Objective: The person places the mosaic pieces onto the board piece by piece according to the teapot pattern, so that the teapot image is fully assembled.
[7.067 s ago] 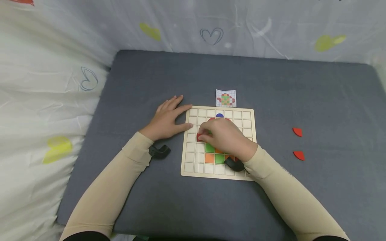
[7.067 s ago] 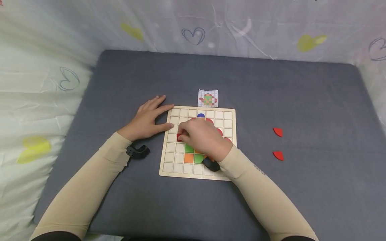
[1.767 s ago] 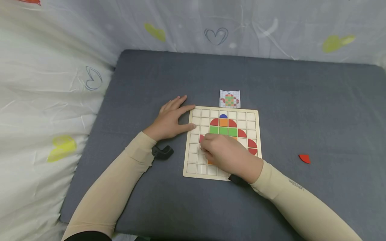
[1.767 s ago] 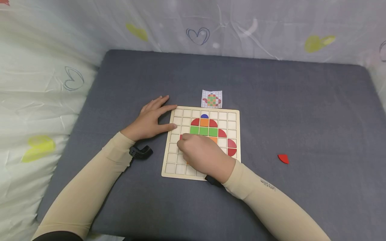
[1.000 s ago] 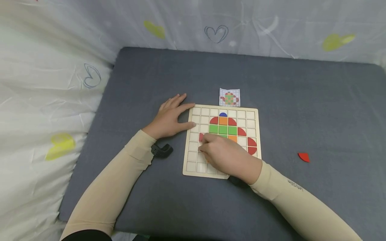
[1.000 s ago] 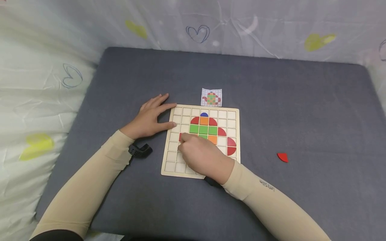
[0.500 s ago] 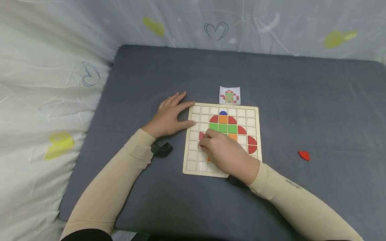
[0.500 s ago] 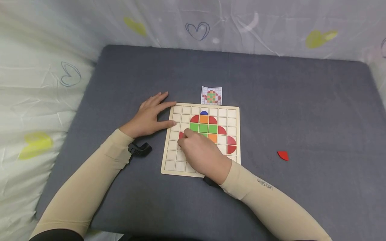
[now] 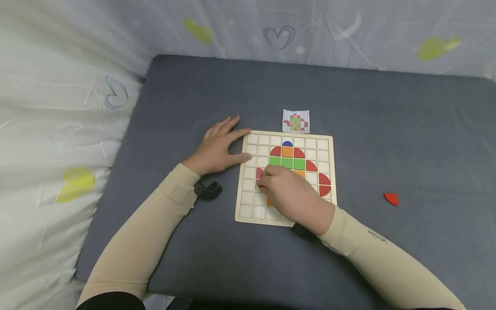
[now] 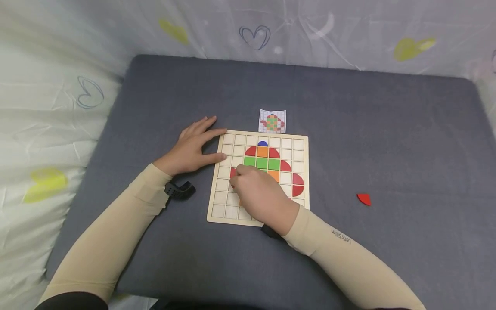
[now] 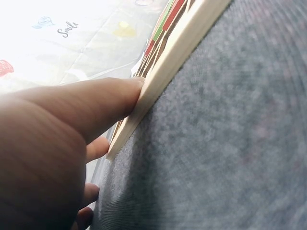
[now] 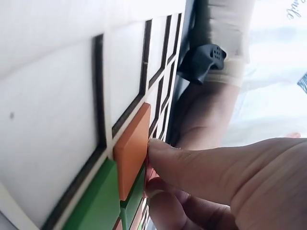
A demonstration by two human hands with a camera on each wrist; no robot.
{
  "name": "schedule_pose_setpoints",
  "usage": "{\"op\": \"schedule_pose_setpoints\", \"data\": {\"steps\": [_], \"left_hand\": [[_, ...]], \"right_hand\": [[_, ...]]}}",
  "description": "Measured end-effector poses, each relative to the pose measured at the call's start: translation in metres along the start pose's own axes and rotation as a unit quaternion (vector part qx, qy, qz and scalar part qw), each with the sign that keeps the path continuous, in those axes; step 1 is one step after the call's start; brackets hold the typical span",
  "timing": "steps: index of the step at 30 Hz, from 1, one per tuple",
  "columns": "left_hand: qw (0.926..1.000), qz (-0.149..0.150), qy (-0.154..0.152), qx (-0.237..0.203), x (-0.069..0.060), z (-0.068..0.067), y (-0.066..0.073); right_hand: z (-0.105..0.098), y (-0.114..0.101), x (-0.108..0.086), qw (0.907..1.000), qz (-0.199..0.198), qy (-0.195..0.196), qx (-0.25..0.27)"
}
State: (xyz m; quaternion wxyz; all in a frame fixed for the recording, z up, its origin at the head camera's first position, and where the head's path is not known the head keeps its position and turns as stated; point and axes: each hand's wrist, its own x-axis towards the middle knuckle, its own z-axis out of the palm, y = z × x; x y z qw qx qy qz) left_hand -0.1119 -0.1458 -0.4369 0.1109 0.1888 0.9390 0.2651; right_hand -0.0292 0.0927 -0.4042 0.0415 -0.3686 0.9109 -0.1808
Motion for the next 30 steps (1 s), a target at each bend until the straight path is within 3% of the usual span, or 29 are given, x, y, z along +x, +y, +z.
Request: {"op": "schedule_pose_setpoints", "data": {"steps": [10, 23, 30], "left_hand": [[1.0, -0.003, -0.005, 0.008, 0.001, -0.0001, 0.0004], [1.0, -0.002, -0.002, 0.006, 0.0007, 0.0007, -0.0019], [1.0, -0.003, -0.003, 0.006, 0.0006, 0.0009, -0.0024]], "right_hand": [[-0.003, 0.0044, 0.0021, 0.9979, 0.06, -0.001, 0.024], [-0.0014, 0.0068, 0.0026, 0.9991, 0.041, 0.008, 0.002], [-0.0018, 0.0056, 0.004, 0.9966, 0.081, 0.014, 0.003]]}}
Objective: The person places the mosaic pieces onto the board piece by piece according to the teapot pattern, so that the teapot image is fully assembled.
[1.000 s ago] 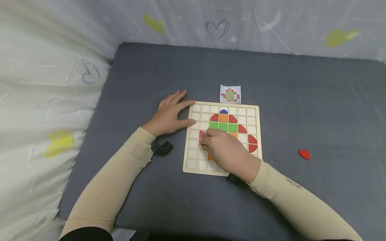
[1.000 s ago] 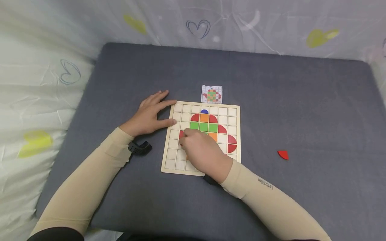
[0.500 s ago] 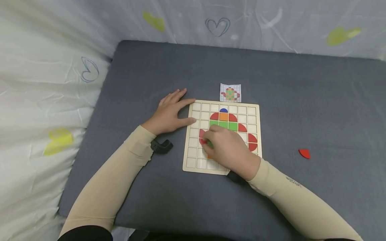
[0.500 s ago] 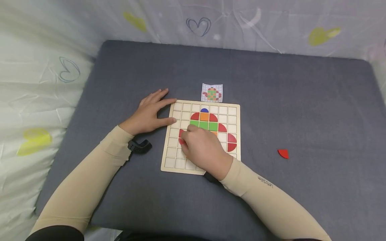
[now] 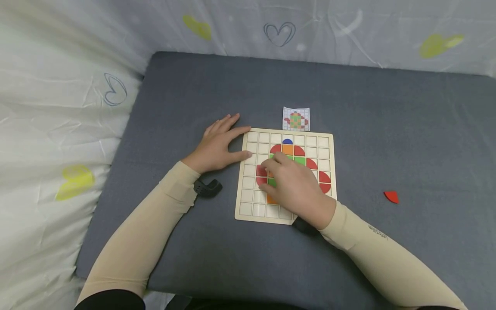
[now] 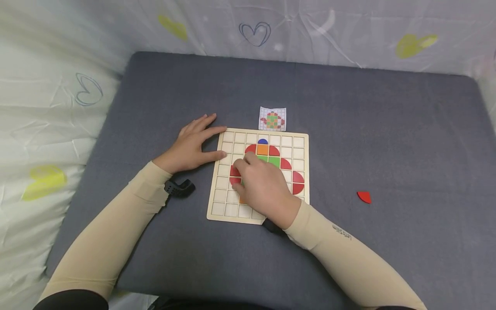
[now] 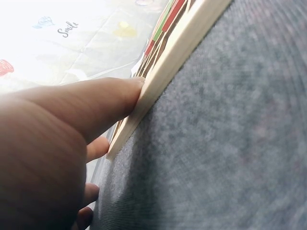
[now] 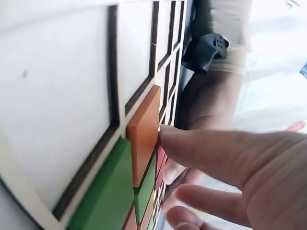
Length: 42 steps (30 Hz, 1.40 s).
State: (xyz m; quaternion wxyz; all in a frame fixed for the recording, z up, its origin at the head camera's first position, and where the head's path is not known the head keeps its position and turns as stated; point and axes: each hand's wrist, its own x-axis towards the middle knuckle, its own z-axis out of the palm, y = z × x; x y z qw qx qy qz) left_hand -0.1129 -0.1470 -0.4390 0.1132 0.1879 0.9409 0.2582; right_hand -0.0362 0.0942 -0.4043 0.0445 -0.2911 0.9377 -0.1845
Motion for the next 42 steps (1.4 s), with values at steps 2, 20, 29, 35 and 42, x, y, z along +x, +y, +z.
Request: {"op": "schedule_pose_setpoints", "data": {"steps": [2, 20, 29, 35, 42], "left_hand": [[1.0, 0.0, -0.001, 0.0, 0.0, 0.0, 0.001], [0.9999, 0.004, 0.011, -0.009, 0.004, -0.004, 0.002], [1.0, 0.003, -0.001, -0.001, -0.002, 0.0, -0.001], [1.0, 0.004, 0.002, -0.007, -0.005, 0.002, -0.004], [0.9999, 0.012, 0.008, -0.007, -0.002, 0.0, -0.002]], "right_hand": [[0.0, 0.001, 0.0, 0.9999, 0.01, -0.005, 0.005], [-0.011, 0.007, 0.006, 0.9988, 0.01, -0.036, 0.03], [-0.026, 0.01, -0.008, 0.9985, 0.027, -0.03, 0.037], [-0.036, 0.032, -0.019, 0.9968, 0.069, -0.021, 0.033], [-0.047, 0.063, -0.045, 0.9913, 0.124, -0.001, 0.044]]}}
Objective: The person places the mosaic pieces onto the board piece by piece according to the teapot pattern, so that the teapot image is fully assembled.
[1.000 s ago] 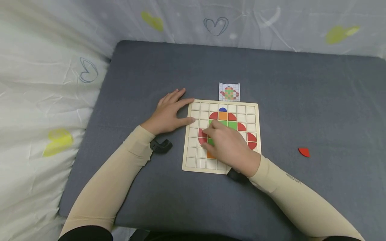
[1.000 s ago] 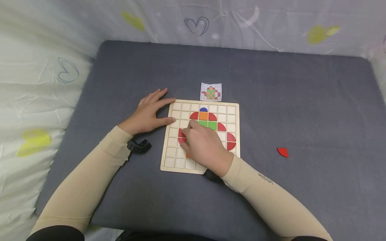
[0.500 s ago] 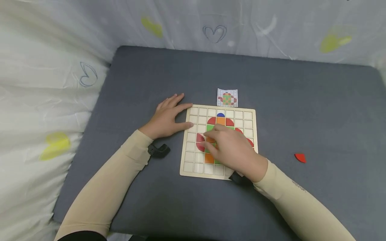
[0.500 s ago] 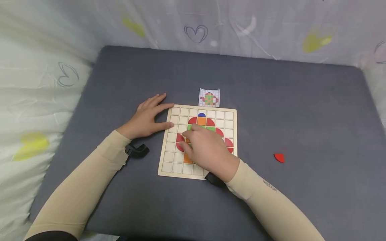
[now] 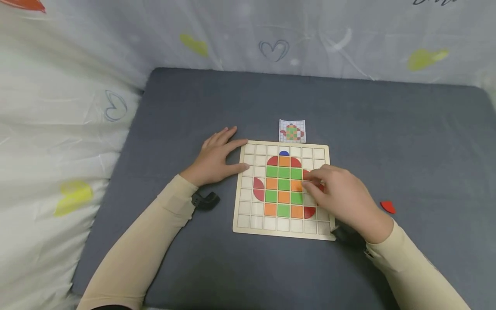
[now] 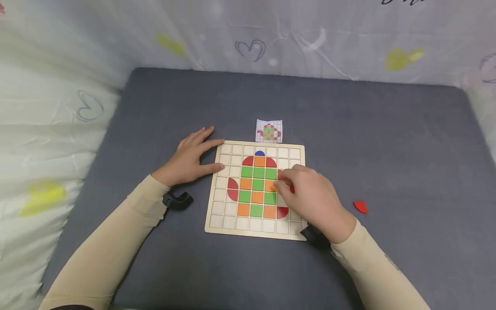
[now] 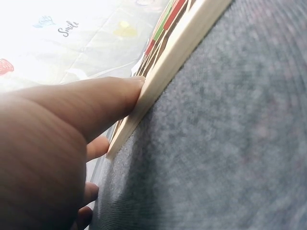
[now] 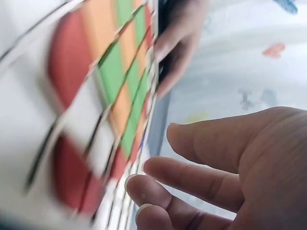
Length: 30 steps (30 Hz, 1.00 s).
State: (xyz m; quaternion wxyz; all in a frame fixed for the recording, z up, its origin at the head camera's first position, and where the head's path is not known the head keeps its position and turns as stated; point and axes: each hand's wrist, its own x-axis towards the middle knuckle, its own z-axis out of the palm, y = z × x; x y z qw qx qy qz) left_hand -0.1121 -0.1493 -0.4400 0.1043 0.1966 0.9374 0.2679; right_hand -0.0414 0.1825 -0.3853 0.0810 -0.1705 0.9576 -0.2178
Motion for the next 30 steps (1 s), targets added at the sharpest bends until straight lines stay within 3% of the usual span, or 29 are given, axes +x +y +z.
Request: {"op": "schedule_pose_setpoints", "data": {"steps": [5, 13, 21, 30], "left_hand": [[1.0, 0.001, -0.006, 0.003, 0.004, 0.0, 0.004], [0.9999, 0.009, -0.012, 0.007, 0.009, 0.0, 0.005], [0.9999, 0.009, -0.009, 0.004, 0.009, 0.001, 0.006], [1.0, 0.004, 0.007, 0.0, 0.0, 0.001, 0.001]], "right_hand": [[-0.003, 0.033, -0.021, 0.9984, 0.051, 0.023, 0.009], [-0.012, 0.077, -0.051, 0.9927, 0.094, 0.072, -0.02], [-0.028, 0.112, -0.075, 0.9877, 0.147, 0.048, -0.027], [-0.033, 0.13, -0.09, 0.9861, 0.163, 0.014, -0.026]]}}
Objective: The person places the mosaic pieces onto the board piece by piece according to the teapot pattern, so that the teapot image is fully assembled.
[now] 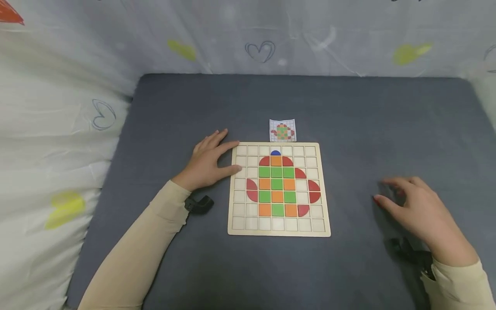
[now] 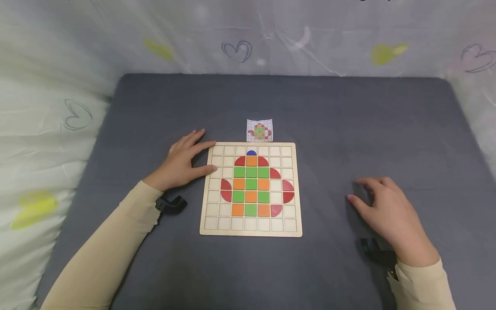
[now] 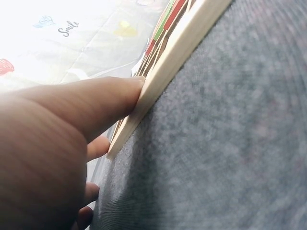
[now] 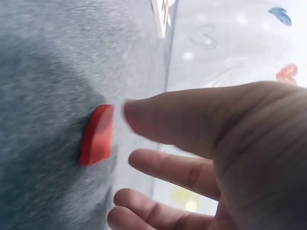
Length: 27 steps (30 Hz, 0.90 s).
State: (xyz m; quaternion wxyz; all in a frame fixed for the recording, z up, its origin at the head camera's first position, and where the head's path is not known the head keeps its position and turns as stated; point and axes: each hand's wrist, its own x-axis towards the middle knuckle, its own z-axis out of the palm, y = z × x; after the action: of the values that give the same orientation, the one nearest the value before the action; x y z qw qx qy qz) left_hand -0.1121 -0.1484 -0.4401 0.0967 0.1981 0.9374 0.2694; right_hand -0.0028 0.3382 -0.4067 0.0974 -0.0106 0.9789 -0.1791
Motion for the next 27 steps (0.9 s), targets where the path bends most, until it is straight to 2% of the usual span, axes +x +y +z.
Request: {"op": "schedule_pose_setpoints", "data": {"steps": [8, 14, 20, 25, 27], "left_hand": [[0.9999, -0.004, -0.01, 0.001, -0.002, 0.001, -0.004], [1.0, -0.003, -0.007, -0.002, -0.001, 0.001, -0.002], [1.0, 0.001, -0.01, -0.001, 0.001, 0.001, -0.002], [0.9999, 0.0, -0.01, 0.0, 0.001, 0.0, -0.001], [0.9999, -0.001, -0.011, -0.002, 0.001, -0.001, 0.0]], "right_hand": [[0.009, 0.002, -0.001, 0.9984, -0.047, 0.028, 0.017], [0.007, -0.008, 0.007, 0.995, -0.086, 0.051, 0.006], [0.004, -0.033, 0.017, 0.9887, -0.123, 0.086, 0.001], [0.001, -0.062, 0.027, 0.9852, -0.152, 0.076, -0.022], [0.0, -0.074, 0.029, 0.9858, -0.15, 0.07, -0.025]]}}
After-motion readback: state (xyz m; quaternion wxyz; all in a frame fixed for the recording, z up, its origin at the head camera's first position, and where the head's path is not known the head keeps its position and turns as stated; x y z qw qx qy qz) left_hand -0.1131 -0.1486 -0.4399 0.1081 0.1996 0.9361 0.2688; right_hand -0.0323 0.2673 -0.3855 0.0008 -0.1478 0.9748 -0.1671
